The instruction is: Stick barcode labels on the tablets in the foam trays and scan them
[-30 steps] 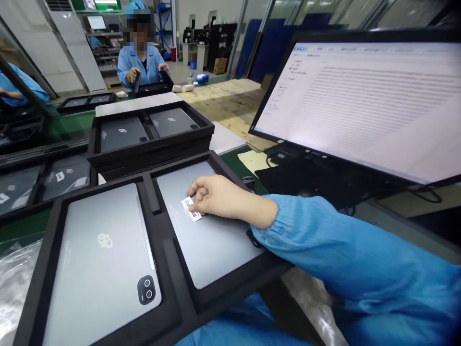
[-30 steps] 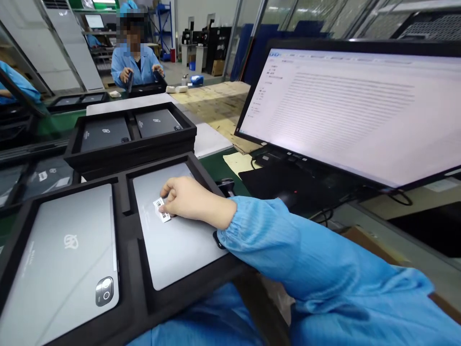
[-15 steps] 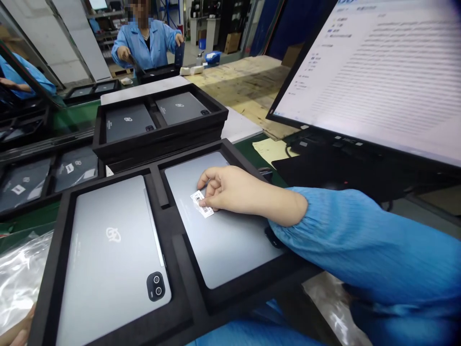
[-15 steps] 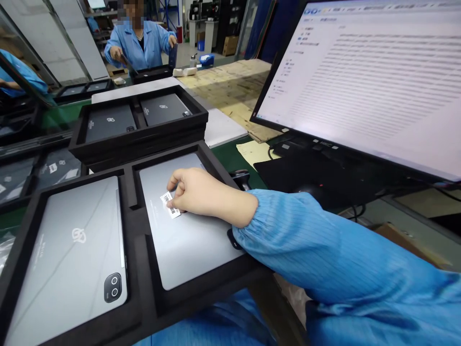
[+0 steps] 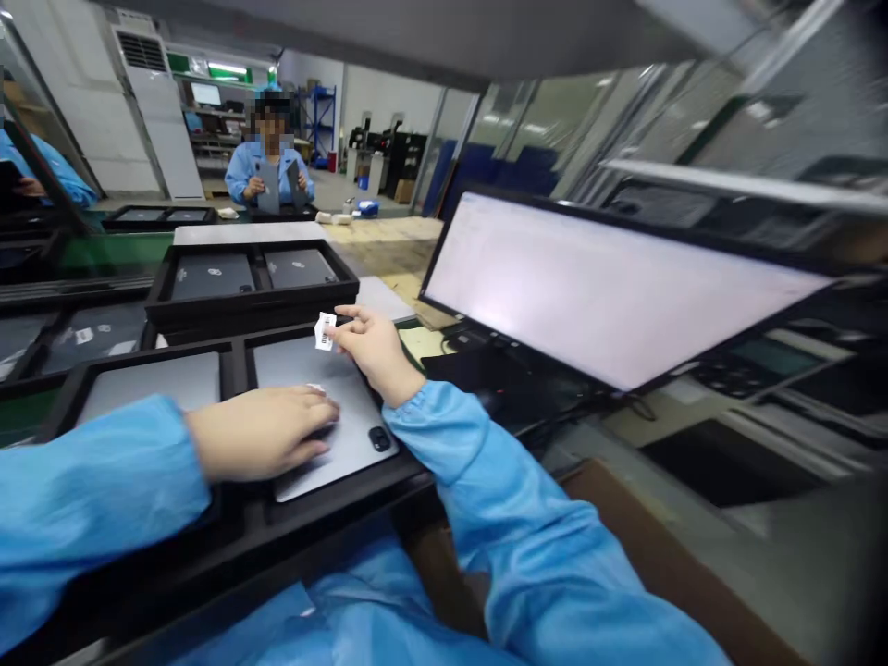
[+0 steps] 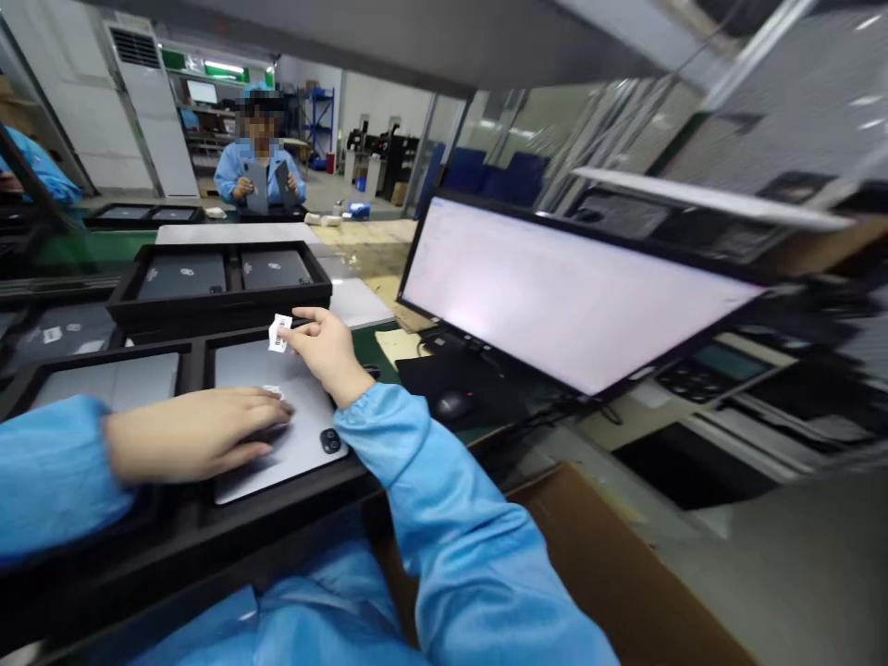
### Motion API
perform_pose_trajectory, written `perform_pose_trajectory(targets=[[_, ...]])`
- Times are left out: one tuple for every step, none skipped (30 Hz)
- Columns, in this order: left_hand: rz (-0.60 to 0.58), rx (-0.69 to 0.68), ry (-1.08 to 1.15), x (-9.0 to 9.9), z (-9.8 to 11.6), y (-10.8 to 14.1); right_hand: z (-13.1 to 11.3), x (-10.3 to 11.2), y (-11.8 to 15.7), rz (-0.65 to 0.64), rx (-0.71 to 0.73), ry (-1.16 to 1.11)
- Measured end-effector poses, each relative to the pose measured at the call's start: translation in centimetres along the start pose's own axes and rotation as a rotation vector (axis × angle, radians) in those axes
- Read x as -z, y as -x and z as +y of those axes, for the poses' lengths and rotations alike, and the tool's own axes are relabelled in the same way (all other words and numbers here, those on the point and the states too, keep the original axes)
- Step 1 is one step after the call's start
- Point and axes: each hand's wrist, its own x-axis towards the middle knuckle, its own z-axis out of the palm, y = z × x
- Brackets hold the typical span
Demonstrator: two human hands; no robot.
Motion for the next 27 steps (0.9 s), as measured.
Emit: perform_pose_trajectory(targets=[[-0.010,-0.058,0.002,-0.9,0.2,-2.6,-0.1,0.5,0.3,0.014,0.030,-0.041],[-0.010,-0.107,0.002,-1.6,0.3,-4.7,-0.2,1.0,0.8,0.014,0.060,-0.064],[0.000,-0.148,-0.002,-2.2,0.3,-6.2,-0.3,1.5,1.3,0.002,0.085,-0.071],[0.019,-0.177,-0.004,-2.7,0.3,-7.3,-0.4,2.1,1.9,-0.015,0.101,-0.065],[0.041,-0.190,-0.002,-3.1,0.3,-7.9,-0.4,2.7,2.4,-0.030,0.109,-0.050],[0.063,-0.186,0.006,-3.3,0.2,-8.3,-0.3,3.3,2.9,-0.038,0.108,-0.028],[0.083,-0.173,0.015,-3.5,0.1,-8.5,-0.3,3.9,3.2,-0.034,0.102,-0.003],[0.098,-0.154,0.025,-3.5,0.1,-8.6,-0.3,4.5,3.3,-0.016,0.095,0.026],[0.109,-0.136,0.033,-3.4,0.0,-8.7,-0.3,5.1,3.3,0.021,0.091,0.056],[0.121,-0.127,0.042,-3.3,0.0,-8.8,-0.5,5.5,3.1,0.076,0.091,0.086],[0.136,-0.131,0.052,-3.1,0.0,-9.0,-0.6,5.9,2.7,0.142,0.090,0.110],[0.164,-0.145,0.070,-2.8,0.0,-9.1,-0.8,6.1,2.4,0.207,0.084,0.128],[0.215,-0.157,0.099,-2.4,-0.1,-9.1,-0.9,6.1,2.0,0.253,0.065,0.145],[0.287,-0.167,0.137,-1.9,-0.1,-9.1,-1.0,5.9,1.8,0.259,0.035,0.171],[0.378,-0.175,0.176,-1.3,-0.2,-8.8,-0.9,5.5,1.7,0.210,-0.007,0.220],[0.478,-0.180,0.213,-0.6,-0.3,-8.4,-0.8,5.0,1.7,0.113,-0.051,0.296],[0.572,-0.188,0.247,0.1,-0.4,-7.8,-0.6,4.4,2.0,-0.011,-0.075,0.397],[0.650,-0.202,0.273,0.9,-0.5,-7.1,-0.3,3.7,2.3,-0.126,-0.064,0.516],[0.704,-0.222,0.287,1.6,-0.5,-6.4,-0.1,3.1,2.8,-0.207,-0.020,0.635],[0.740,-0.246,0.290,2.3,-0.6,-5.8,0.2,2.6,3.2,-0.245,0.043,0.735],[0.761,-0.264,0.283,2.7,-0.6,-5.3,0.5,2.3,3.6,-0.244,0.103,0.802],[0.773,-0.271,0.271,2.9,-0.7,-5.0,0.8,2.2,3.8,-0.216,0.150,0.824],[0.781,-0.260,0.255,2.8,-0.7,-4.9,1.0,2.3,3.9,-0.172,0.180,0.800],[0.777,-0.233,0.236,2.4,-0.7,-5.1,1.3,2.5,3.9,-0.114,0.194,0.733],[0.749,-0.196,0.218,1.6,-0.7,-5.4,1.5,2.9,3.7,-0.039,0.203,0.631],[0.687,-0.161,0.199,0.7,-0.6,-5.9,1.8,3.4,3.5,0.054,0.210,0.505],[0.592,-0.127,0.177,-0.3,-0.4,-6.4,2.0,3.9,3.3,0.150,0.210,0.370]])
